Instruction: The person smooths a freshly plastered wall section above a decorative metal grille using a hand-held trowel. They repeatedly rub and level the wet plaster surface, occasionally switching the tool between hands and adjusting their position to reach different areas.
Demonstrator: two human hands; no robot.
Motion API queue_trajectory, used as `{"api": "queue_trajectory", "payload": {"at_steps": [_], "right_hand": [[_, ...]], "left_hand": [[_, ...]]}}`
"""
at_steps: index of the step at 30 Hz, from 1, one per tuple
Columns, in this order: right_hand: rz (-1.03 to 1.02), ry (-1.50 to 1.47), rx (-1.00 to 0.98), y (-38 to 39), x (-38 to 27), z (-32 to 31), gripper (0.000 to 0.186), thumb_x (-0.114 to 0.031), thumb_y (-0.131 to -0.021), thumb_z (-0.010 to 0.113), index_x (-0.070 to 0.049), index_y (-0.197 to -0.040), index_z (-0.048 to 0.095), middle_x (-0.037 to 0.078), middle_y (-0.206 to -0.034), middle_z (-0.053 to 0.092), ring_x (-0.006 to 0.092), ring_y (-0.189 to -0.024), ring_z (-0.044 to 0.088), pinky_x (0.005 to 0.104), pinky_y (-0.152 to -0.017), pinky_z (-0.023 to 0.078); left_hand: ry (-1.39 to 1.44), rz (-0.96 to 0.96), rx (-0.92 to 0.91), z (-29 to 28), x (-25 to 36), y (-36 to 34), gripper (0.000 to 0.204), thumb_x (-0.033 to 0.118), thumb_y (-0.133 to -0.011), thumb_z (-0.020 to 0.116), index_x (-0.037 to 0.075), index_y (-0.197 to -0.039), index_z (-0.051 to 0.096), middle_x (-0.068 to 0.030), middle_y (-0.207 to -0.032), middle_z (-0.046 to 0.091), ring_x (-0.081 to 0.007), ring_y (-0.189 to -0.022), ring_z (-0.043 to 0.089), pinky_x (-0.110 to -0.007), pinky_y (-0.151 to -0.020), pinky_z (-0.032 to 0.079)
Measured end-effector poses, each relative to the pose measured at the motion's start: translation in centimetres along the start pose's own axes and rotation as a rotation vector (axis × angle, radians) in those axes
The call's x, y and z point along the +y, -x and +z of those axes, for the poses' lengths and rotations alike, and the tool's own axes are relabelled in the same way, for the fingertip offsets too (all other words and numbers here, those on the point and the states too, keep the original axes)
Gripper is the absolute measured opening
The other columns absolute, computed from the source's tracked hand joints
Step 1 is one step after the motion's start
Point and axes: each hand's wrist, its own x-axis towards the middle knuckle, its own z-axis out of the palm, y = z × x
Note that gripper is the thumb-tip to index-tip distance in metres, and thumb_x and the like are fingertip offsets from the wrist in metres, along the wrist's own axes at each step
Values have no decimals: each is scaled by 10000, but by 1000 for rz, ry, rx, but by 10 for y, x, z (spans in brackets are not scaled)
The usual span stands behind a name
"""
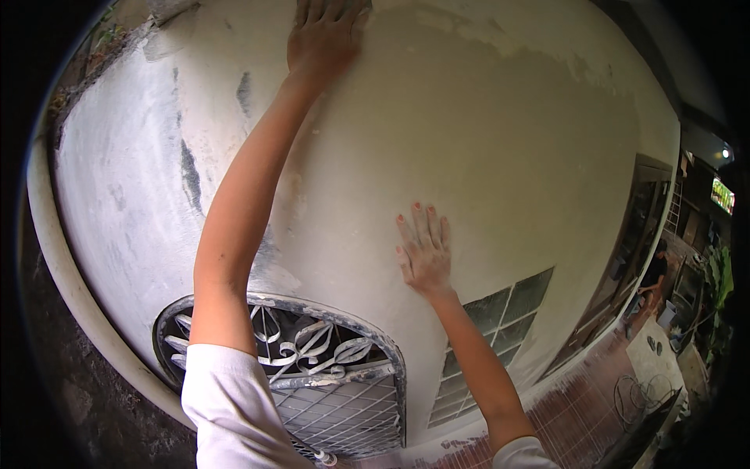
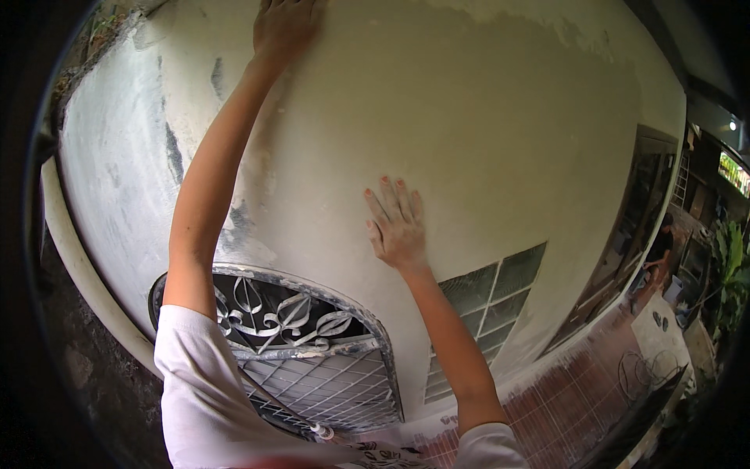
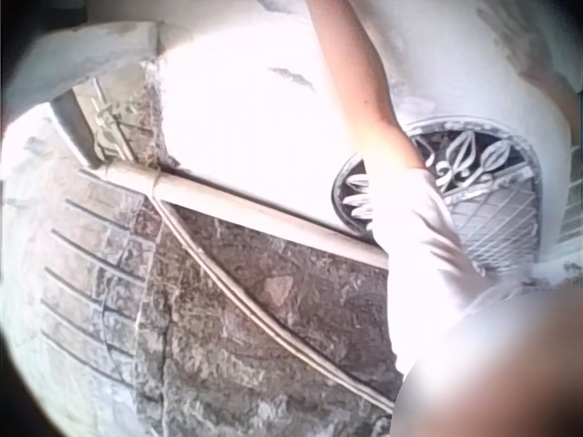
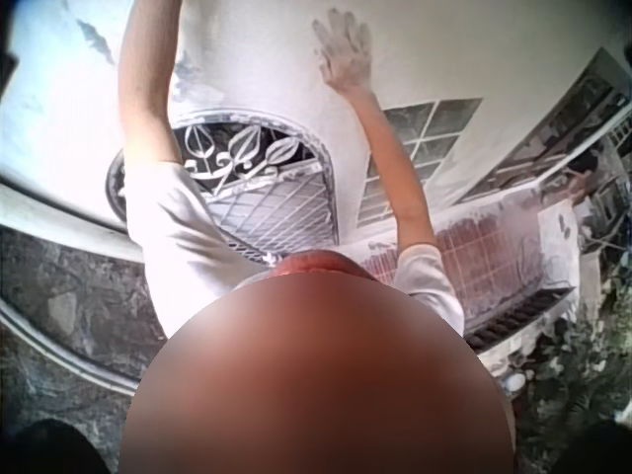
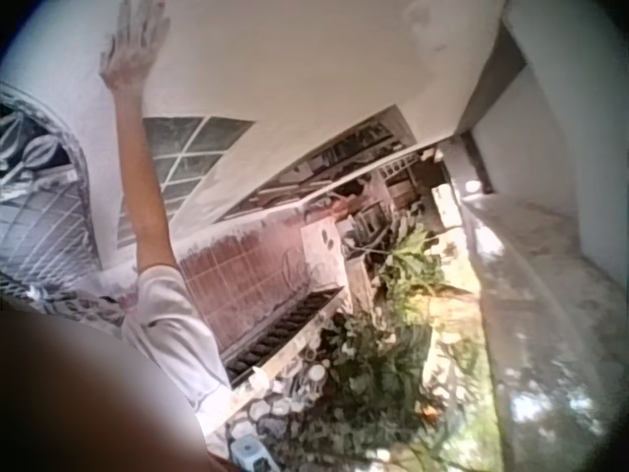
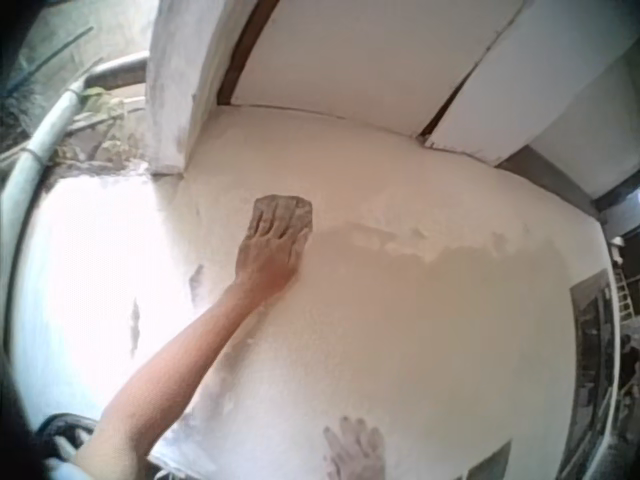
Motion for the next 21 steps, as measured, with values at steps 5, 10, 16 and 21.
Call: {"api": "queue_trajectory", "payload": {"at_steps": [5, 10, 16, 21], "right_hand": [[6, -18, 36, 1, -4, 0, 555, -297, -996, 475, -161, -1532, 427, 175, -1626, 308, 415, -1497, 272, 615, -1192, 172], [35, -35, 19, 1, -9, -1, 552, -288, -998, 473, -157, -1532, 426, 176, -1620, 318, 415, -1494, 279, 607, -1196, 172], [44, -11, -51, -4, -6, -20, 558, -285, -986, 494, -187, -1532, 428, 134, -1623, 329, 376, -1497, 289, 581, -1197, 207], [70, -50, -118, -4, -16, -31, 576, -270, -977, 511, -152, -1534, 425, 176, -1637, 279, 398, -1508, 252, 561, -1212, 174]], "left_hand": [[11, 221, 14, -9, 21, 57, 435, 344, -1047, 443, 263, -1468, 515, -23, -1570, 432, -289, -1463, 368, -458, -1225, 265], [3, 363, -40, -22, 3, 59, 439, 311, -1027, 469, 254, -1457, 529, -31, -1562, 445, -295, -1458, 374, -468, -1223, 260], [-160, 113, -43, 4, -33, -42, 527, 380, -1066, 360, 79, -1488, 458, -204, -1593, 342, -380, -1503, 255, -482, -1252, 144], [-82, 444, -109, -7, 18, 41, 451, 311, -1012, 457, 239, -1451, 536, -31, -1563, 444, -280, -1471, 356, -454, -1233, 235]]}}
